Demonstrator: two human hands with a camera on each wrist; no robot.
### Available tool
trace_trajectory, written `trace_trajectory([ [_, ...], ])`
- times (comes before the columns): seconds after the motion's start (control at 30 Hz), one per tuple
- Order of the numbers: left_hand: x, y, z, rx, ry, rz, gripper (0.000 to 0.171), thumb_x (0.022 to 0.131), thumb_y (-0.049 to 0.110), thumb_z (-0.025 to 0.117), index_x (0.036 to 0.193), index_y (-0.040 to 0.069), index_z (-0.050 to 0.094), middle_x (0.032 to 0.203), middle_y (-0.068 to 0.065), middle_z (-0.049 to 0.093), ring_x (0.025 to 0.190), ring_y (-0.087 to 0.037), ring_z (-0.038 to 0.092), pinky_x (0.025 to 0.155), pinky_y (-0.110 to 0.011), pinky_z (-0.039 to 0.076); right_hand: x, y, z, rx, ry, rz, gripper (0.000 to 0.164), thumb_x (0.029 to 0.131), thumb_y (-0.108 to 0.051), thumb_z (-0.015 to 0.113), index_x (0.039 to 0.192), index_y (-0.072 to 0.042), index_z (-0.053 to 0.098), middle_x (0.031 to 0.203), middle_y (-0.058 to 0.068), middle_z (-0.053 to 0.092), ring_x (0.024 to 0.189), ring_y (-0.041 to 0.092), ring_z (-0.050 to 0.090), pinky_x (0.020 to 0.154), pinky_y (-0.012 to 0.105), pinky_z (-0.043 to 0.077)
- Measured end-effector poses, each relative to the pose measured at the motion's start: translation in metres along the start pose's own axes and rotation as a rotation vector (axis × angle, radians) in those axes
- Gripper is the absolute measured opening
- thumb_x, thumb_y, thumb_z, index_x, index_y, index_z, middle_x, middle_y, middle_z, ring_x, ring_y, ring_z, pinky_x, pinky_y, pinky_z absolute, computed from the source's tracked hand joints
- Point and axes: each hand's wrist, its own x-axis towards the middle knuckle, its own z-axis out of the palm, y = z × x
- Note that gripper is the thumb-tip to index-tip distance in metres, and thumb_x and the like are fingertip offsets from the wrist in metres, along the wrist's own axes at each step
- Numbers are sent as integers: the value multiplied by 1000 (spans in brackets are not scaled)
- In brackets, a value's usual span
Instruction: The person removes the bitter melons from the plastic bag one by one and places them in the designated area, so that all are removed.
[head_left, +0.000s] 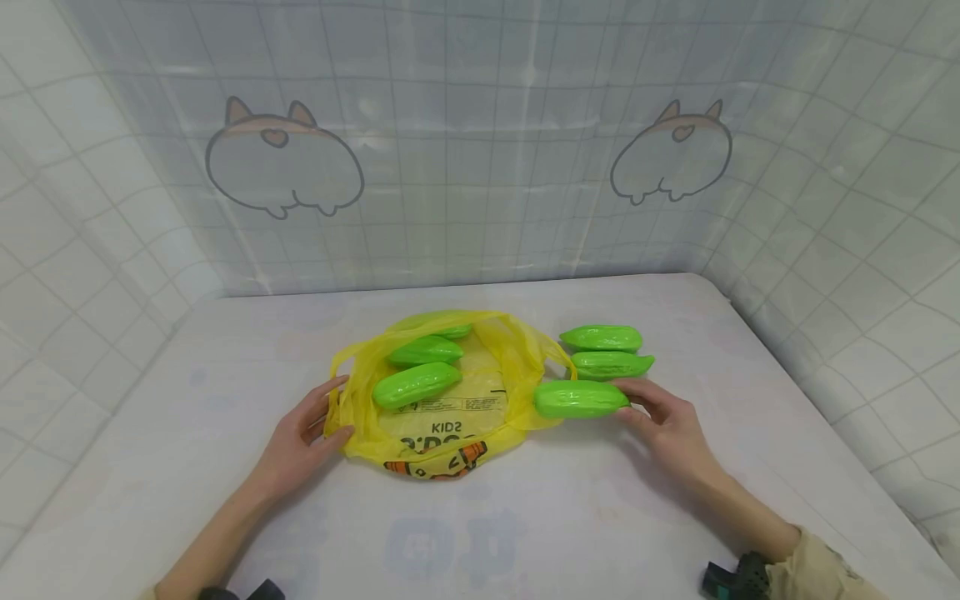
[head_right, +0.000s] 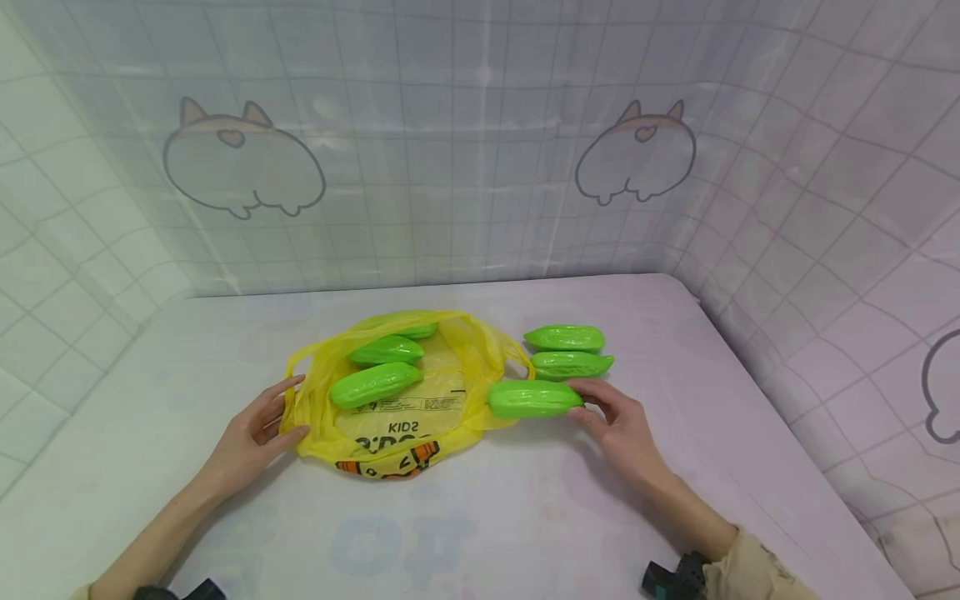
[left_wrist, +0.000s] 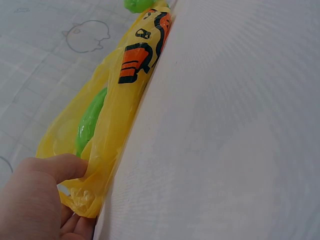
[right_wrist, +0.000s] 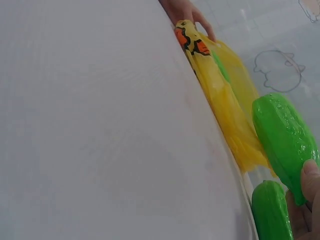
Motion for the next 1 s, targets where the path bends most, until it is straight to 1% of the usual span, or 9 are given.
trace_trajectory([
  [0.17,0,0,-1,3,-4,-15,68,97,23,67,156,29,34,160,-14,33,142,-44,37,96,0,33,-2,3,-8,-17,12,-33,37,92,2,67,129,-2,64,127,9,65,117,0,60,103,13,44],
  [0.23,0,1,-1,6,-5,-24,68,97,24,67,156,29,34,160,-14,33,142,-44,37,96,1,33,-2,4,-10,-27,14,-35,37,92,2,67,129,0,63,127,5,65,116,-1,60,102,13,45],
  [0.33,0,1,-1,4,-5,-28,68,97,25,68,155,30,34,160,-14,33,142,-45,37,96,0,33,-2,6,-13,-36,18,-27,37,92,2,67,129,1,63,127,-1,65,116,-3,60,101,12,46],
  [0.4,1,1,-1,0,-6,-26,68,97,24,68,155,30,34,160,-14,33,143,-44,37,96,0,33,-2,7,-14,-39,21,-29,37,92,3,66,128,1,63,127,-2,65,116,-3,60,100,12,46],
  [0.53,2,-1,0,-10,-7,-13,68,97,24,68,155,30,34,160,-13,33,143,-44,36,96,0,34,-2,8,-18,-40,31,-49,37,91,5,66,128,1,63,125,1,67,115,-2,61,100,12,46],
  [0.73,2,-2,0,-16,-3,1,67,96,22,68,155,29,35,160,-14,34,142,-44,37,96,0,34,-2,9,-25,-73,52,-63,37,90,6,67,127,0,65,122,-5,67,114,-4,61,100,11,46],
  [0.9,1,-1,-1,-19,0,8,68,96,21,68,155,27,35,159,-15,35,141,-44,39,96,0,34,-2,12,-31,-50,57,-77,37,89,9,67,126,3,64,120,-9,68,113,-3,62,98,12,47],
  [1.0,1,-1,-1,-22,-1,4,68,96,21,68,155,27,35,159,-15,35,141,-43,39,96,0,34,-2,14,-34,-65,58,-81,37,89,8,67,125,2,65,119,-11,68,112,-3,62,97,11,48],
])
